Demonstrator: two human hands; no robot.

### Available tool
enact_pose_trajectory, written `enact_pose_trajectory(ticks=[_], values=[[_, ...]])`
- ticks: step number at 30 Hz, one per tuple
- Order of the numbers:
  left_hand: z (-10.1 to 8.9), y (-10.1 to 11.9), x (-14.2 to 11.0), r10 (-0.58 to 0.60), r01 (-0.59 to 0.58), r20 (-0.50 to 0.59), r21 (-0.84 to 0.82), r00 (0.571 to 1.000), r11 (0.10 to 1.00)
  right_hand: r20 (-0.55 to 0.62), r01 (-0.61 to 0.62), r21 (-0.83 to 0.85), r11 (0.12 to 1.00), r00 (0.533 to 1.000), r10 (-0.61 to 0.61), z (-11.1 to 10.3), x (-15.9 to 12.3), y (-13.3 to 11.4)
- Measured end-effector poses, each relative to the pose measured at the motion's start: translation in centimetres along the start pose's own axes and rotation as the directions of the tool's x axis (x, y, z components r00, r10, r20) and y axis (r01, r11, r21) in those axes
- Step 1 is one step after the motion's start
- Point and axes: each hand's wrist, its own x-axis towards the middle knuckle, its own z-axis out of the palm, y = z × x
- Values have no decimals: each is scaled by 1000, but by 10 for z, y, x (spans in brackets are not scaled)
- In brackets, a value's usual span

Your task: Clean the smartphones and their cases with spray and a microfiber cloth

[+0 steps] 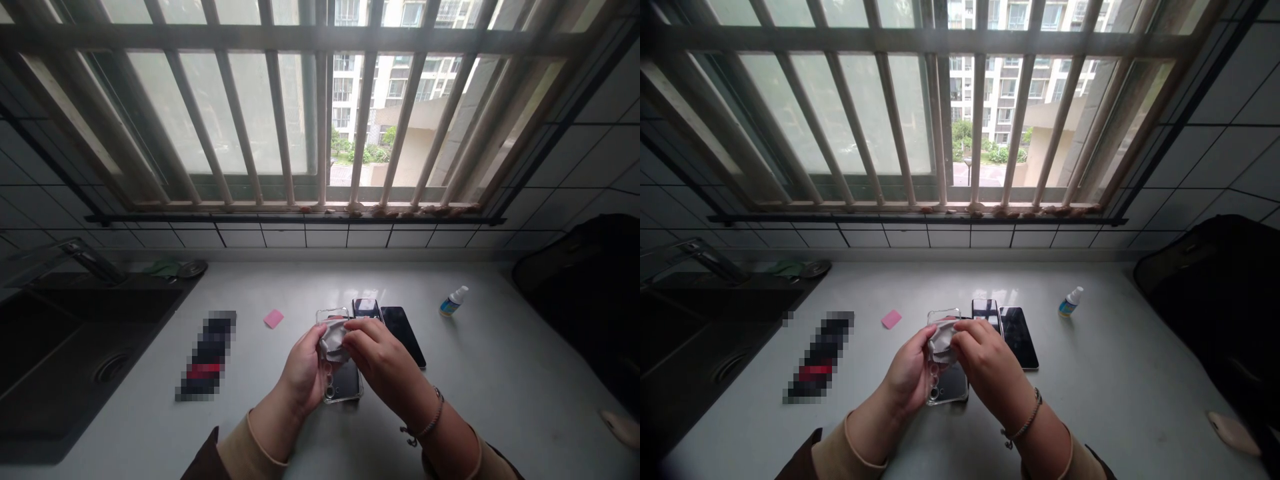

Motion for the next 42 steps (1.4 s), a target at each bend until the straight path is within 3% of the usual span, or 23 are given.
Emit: enact_pose_trajectory(ticks=[7, 13, 21, 26, 31, 36, 42], values=[[-1, 1, 4, 43, -43, -45, 2, 998, 999, 84, 16, -80, 997, 996, -10, -10, -2, 0], [-2, -3, 0, 40, -40, 9, 15, 999, 999, 90, 53, -102, 993, 995, -44, 0, -2, -5], [1, 0, -1, -91, 92, 41, -12, 995, 996, 107, 96, -144, 985, 991, -80, 2, 0, -1], [0, 2, -4, -150, 158, 121, -56, 981, 986, 101, 71, -94, 993, 993, -61, -5, -2, -3], [0, 1, -8, -167, 189, 211, -89, 963, 978, 98, 104, -65, 992, 990, -97, 5, -1, -8], [-3, 0, -7, -198, 223, 226, -88, 954, 971, 73, 109, -51, 993, 992, -106, 18, -2, -7], [-3, -2, -7, -242, 258, 228, -44, 943, 965, 96, 17, 63, 998, 995, -23, 21, -5, 1]])
